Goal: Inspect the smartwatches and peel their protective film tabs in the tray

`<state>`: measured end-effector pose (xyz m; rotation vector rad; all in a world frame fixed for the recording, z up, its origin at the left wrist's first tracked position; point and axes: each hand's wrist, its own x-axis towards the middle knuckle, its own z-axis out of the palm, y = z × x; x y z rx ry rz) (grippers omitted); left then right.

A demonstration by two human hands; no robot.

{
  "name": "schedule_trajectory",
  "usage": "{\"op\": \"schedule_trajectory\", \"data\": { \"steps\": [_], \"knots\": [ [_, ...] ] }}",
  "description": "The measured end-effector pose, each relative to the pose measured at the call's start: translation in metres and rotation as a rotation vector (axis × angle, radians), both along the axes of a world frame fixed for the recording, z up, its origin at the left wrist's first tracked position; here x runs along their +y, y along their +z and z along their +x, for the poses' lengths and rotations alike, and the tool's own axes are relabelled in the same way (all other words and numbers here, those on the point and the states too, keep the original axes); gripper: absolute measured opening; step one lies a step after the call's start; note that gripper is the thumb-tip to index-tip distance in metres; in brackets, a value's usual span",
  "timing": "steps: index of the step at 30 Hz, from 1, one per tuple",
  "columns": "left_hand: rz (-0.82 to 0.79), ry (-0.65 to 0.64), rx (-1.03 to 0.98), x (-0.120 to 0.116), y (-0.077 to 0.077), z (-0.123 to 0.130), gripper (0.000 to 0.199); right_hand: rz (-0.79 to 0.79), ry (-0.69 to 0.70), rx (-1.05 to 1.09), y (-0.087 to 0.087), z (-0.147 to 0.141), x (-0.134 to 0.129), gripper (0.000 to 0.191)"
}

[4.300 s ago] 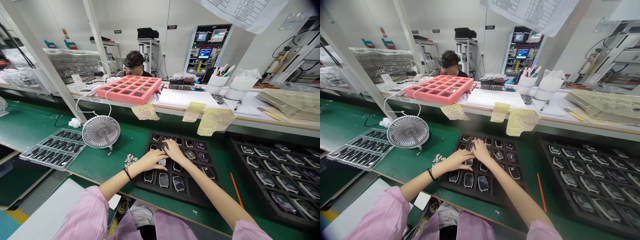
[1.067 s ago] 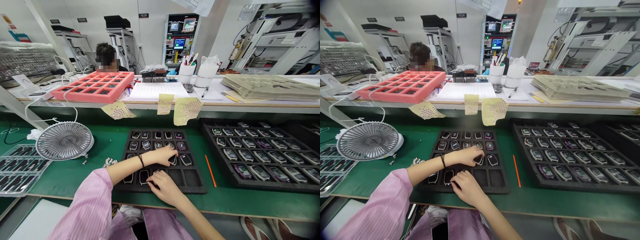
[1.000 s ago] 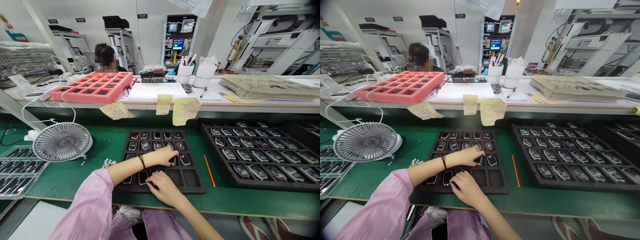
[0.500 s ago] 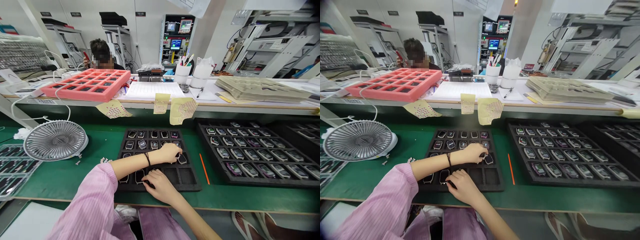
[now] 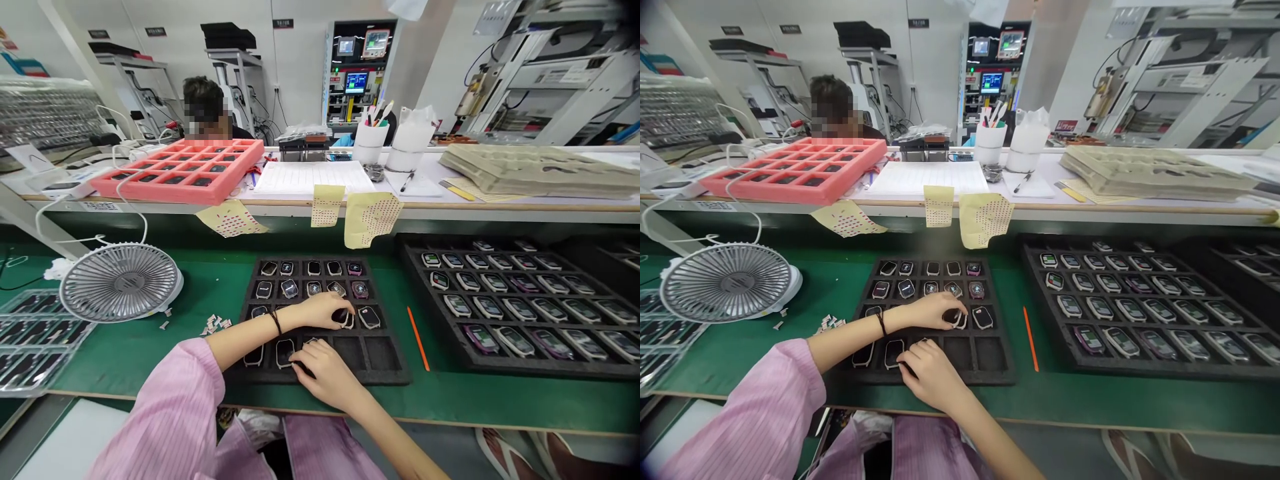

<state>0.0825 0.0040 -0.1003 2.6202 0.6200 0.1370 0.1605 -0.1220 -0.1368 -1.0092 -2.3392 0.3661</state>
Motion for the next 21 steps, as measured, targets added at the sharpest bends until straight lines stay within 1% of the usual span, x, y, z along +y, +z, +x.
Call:
{"op": "schedule_trajectory", "data": {
  "steps": [2, 4, 9, 10, 16, 21],
  "knots": [
    [-0.028, 0.013, -0.066, -0.001, -0.006, -0.002, 0.037, -0.002, -0.003, 0.002, 0.0, 0.0, 0.0, 0.01],
    [-0.016, 0.013, -0.091, -0.002, -0.008, -0.004, 0.035, -0.007, -0.005, 0.007, 0.0, 0.0, 0.0, 0.01],
    [0.13, -0.084, -0.01, -0.004, -0.006, -0.004, 0.036, -0.024, -0.009, 0.025, -0.002, -0.001, 0.0, 0.01],
    [0.151, -0.085, 0.001, -0.004, -0.004, -0.003, 0.036, -0.029, -0.012, 0.028, -0.003, -0.001, 0.001, 0.01],
    [0.138, 0.087, 0.073, -0.009, 0.008, 0.01, 0.044, -0.029, -0.024, 0.026, -0.002, -0.001, 0.0, 0.011],
    [0.134, 0.101, 0.138, -0.014, 0.012, 0.018, 0.048, -0.022, -0.026, 0.009, 0.0, -0.001, 0.0, 0.012]
  ]
}}
